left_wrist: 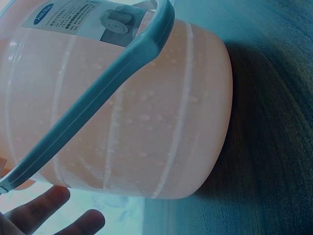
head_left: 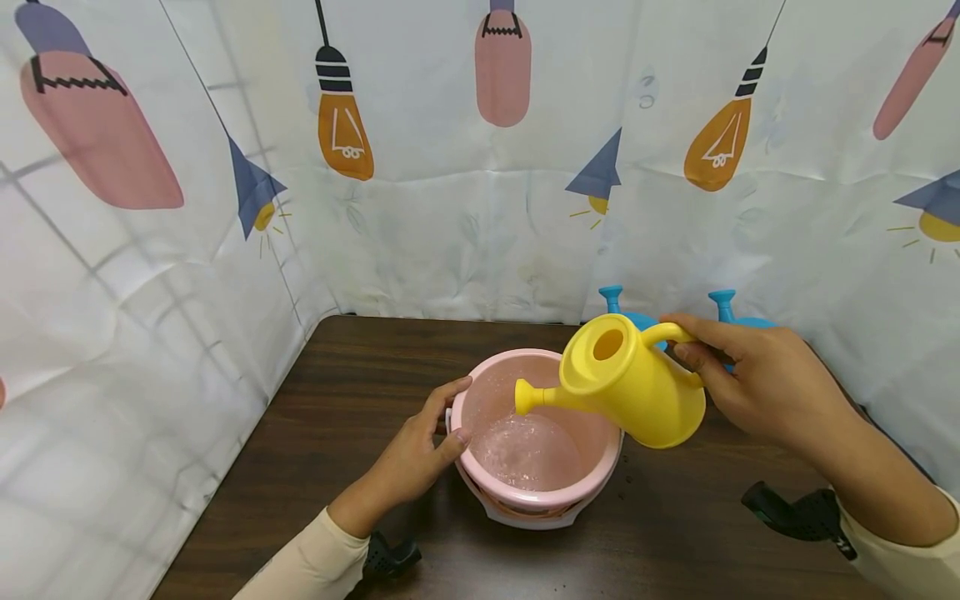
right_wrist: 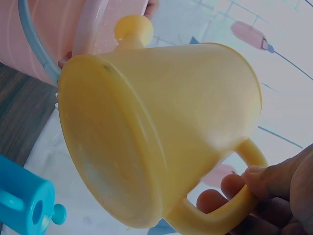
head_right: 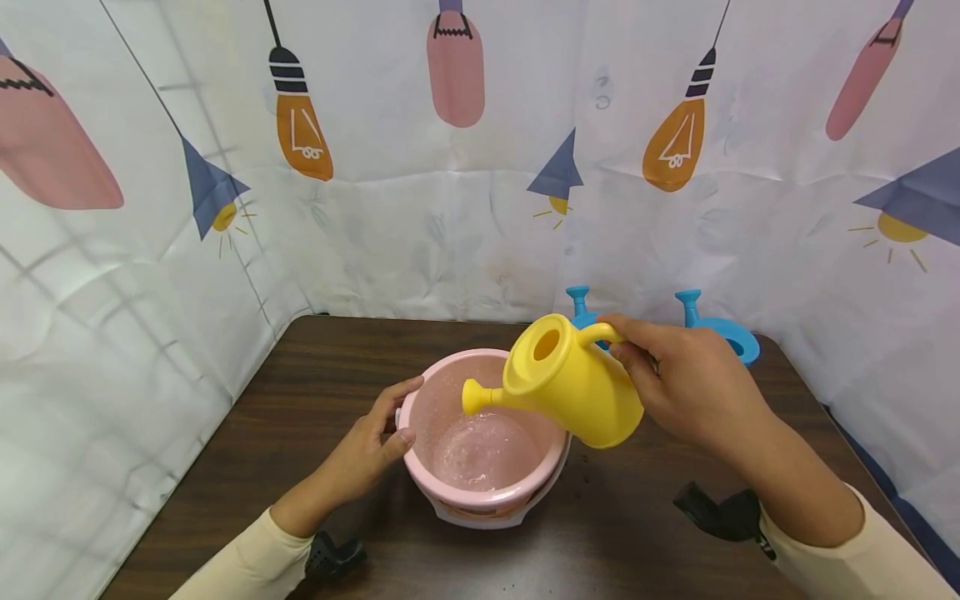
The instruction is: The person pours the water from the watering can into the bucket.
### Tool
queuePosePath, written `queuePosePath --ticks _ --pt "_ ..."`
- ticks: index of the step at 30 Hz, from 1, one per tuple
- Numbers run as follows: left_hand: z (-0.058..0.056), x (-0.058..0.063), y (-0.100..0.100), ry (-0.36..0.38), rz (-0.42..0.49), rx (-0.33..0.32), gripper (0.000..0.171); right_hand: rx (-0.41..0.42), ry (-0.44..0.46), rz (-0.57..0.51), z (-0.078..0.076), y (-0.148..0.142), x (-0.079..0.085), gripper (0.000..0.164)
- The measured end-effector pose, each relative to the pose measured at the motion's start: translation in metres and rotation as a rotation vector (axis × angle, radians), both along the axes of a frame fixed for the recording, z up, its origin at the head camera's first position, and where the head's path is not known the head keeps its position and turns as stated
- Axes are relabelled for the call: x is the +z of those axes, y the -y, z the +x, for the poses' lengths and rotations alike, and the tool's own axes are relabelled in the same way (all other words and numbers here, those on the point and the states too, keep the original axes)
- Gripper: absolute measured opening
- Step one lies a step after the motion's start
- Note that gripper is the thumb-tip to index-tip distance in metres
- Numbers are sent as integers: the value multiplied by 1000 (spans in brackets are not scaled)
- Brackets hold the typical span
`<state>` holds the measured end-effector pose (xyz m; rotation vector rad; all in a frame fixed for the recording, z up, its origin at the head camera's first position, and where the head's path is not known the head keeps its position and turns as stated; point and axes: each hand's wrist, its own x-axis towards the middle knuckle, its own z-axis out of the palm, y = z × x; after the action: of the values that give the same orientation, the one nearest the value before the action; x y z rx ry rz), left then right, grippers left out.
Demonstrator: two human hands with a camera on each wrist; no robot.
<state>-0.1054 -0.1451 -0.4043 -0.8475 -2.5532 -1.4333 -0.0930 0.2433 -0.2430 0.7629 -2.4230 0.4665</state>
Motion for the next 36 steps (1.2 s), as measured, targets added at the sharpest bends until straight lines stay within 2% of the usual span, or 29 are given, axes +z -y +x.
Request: queuePosePath --ticks 36 --pt "-1 0 0 -22 0 2 62 4 3 7 -1 3 1 43"
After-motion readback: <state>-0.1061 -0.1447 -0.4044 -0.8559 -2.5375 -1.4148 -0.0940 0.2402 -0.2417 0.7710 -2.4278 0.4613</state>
